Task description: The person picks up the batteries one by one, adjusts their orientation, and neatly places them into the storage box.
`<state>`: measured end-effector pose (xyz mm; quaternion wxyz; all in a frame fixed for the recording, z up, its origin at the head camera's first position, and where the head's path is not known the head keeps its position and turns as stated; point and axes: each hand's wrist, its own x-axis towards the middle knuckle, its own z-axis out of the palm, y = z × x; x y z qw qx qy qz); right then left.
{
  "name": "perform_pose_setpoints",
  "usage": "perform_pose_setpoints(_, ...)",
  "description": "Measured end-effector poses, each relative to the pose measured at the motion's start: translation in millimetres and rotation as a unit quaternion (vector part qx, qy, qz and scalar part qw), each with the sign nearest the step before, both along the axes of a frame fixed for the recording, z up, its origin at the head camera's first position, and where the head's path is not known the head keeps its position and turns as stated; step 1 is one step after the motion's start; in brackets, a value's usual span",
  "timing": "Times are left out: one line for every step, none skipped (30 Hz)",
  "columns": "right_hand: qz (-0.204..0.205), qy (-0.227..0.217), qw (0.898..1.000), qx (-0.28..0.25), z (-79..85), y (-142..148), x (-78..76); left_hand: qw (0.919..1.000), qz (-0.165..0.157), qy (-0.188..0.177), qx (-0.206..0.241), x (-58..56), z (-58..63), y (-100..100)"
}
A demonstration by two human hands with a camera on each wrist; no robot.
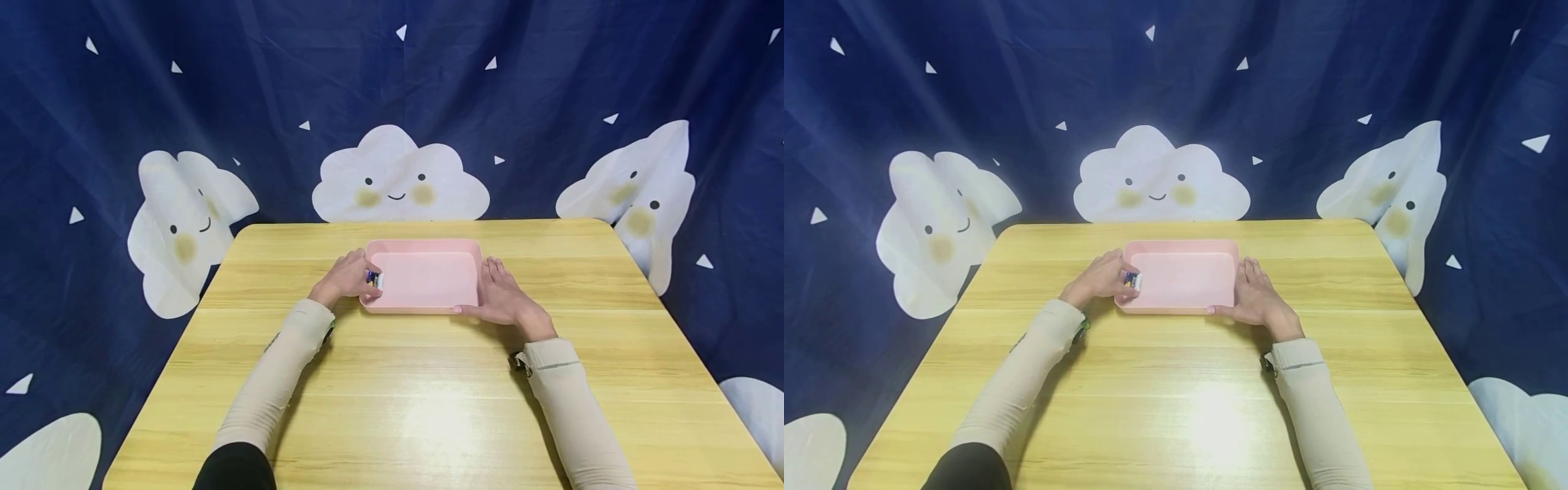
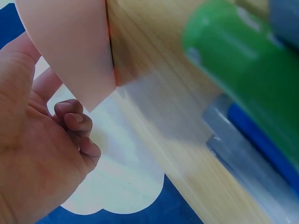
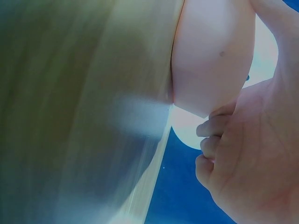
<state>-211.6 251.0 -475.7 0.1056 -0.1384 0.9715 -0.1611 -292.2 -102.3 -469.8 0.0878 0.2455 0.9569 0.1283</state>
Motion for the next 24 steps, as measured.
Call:
perform_pose_setpoints(0.001,0.0,1.0,0.0,0.0,0.0,-0.1,1.0,0.001,0.001,0.0,0.1,-0.2,0.3)
perform_pose_setpoints(0.001,0.001,1.0,0.0,0.0,0.0,-0.2,1.0,0.003,0.001,0.0,0.1,-0.5,0.5)
perform_pose_setpoints(0.002,0.001,1.0,0.0,0.0,0.0,-0.3,1.0,0.005,0.0,0.0,0.3,-0.7,0.7)
perform_pose_setpoints(0.002,0.002,1.0,0.0,-0.1,-0.1,-0.4,1.0,0.006,0.0,0.0,0.3,-1.0,0.8)
perform_pose_setpoints(0.002,0.002,1.0,0.001,0.0,-0.2,-0.3,1.0,0.007,-0.001,0.0,0.2,-1.3,0.8)
perform_pose_setpoints(0.002,0.001,1.0,0.001,0.2,-0.1,-0.1,1.0,0.008,-0.001,0.0,0.3,-1.6,0.9)
perform_pose_setpoints(0.002,0.001,1.0,0.001,0.3,-0.2,0.1,1.0,0.009,-0.001,0.001,0.3,-1.6,1.1)
perform_pose_setpoints(0.002,0.001,1.0,0.001,0.5,-0.2,0.3,0.9999,0.01,-0.002,0.001,0.3,-1.7,1.1)
perform_pose_setpoints(0.002,0.001,1.0,0.0,0.6,-0.3,0.4,0.9999,0.011,-0.003,0.001,0.2,-1.8,1.1)
perform_pose_setpoints(0.002,0.0,1.0,0.0,0.6,-0.2,0.5,0.9999,0.012,-0.003,0.001,0.1,-1.6,1.2)
perform_pose_setpoints(0.002,0.0,1.0,0.0,0.7,0.0,0.6,0.9999,0.013,-0.005,0.001,0.1,-1.5,1.4)
perform_pose_setpoints(0.002,0.0,1.0,0.0,0.8,0.2,0.6,0.9999,0.014,-0.005,0.001,0.0,-1.4,1.6)
perform_pose_setpoints(0.002,0.0,1.0,0.0,0.8,0.3,0.6,0.9999,0.015,-0.006,0.002,0.0,-1.2,1.7)
perform_pose_setpoints(0.002,0.0,1.0,0.0,0.8,0.3,0.6,0.9999,0.016,-0.007,0.003,0.0,-1.0,1.8)
perform_pose_setpoints(0.002,0.0,1.0,-0.001,0.8,0.4,0.6,0.9999,0.015,-0.007,0.003,0.0,-0.8,1.8)
perform_pose_setpoints(0.001,0.0,1.0,-0.001,0.9,0.5,0.8,0.9999,0.014,-0.006,0.003,0.1,-0.6,1.7)
perform_pose_setpoints(0.0,0.0,1.0,-0.001,1.0,0.6,0.9,0.9999,0.012,-0.006,0.003,0.2,-0.6,1.6)
perform_pose_setpoints(-0.001,0.0,1.0,-0.002,1.1,0.7,1.1,0.9999,0.008,-0.005,0.003,0.1,-0.5,1.4)
perform_pose_setpoints(0.0,0.0,1.0,-0.002,1.2,0.7,1.3,1.0,0.005,-0.005,0.004,0.1,-0.2,0.8)
perform_pose_setpoints(0.0,0.0,1.0,-0.001,1.0,0.8,1.2,1.0,0.002,-0.006,0.006,0.1,0.3,-0.3)
perform_pose_setpoints(0.0,0.001,1.0,-0.001,0.9,0.7,1.2,0.9999,0.0,-0.009,0.012,-0.1,1.1,-2.0)
perform_pose_setpoints(0.0,0.001,1.0,0.0,0.8,0.7,1.1,0.9997,-0.002,-0.012,0.019,-0.3,2.4,-4.6)
perform_pose_setpoints(0.001,0.001,1.0,0.001,0.8,0.5,0.9,0.9995,-0.005,-0.014,0.027,-1.0,4.0,-7.7)
perform_pose_setpoints(0.002,0.002,1.0,0.003,0.9,0.4,0.6,0.9992,-0.006,-0.015,0.035,-1.7,6.4,-11.1)
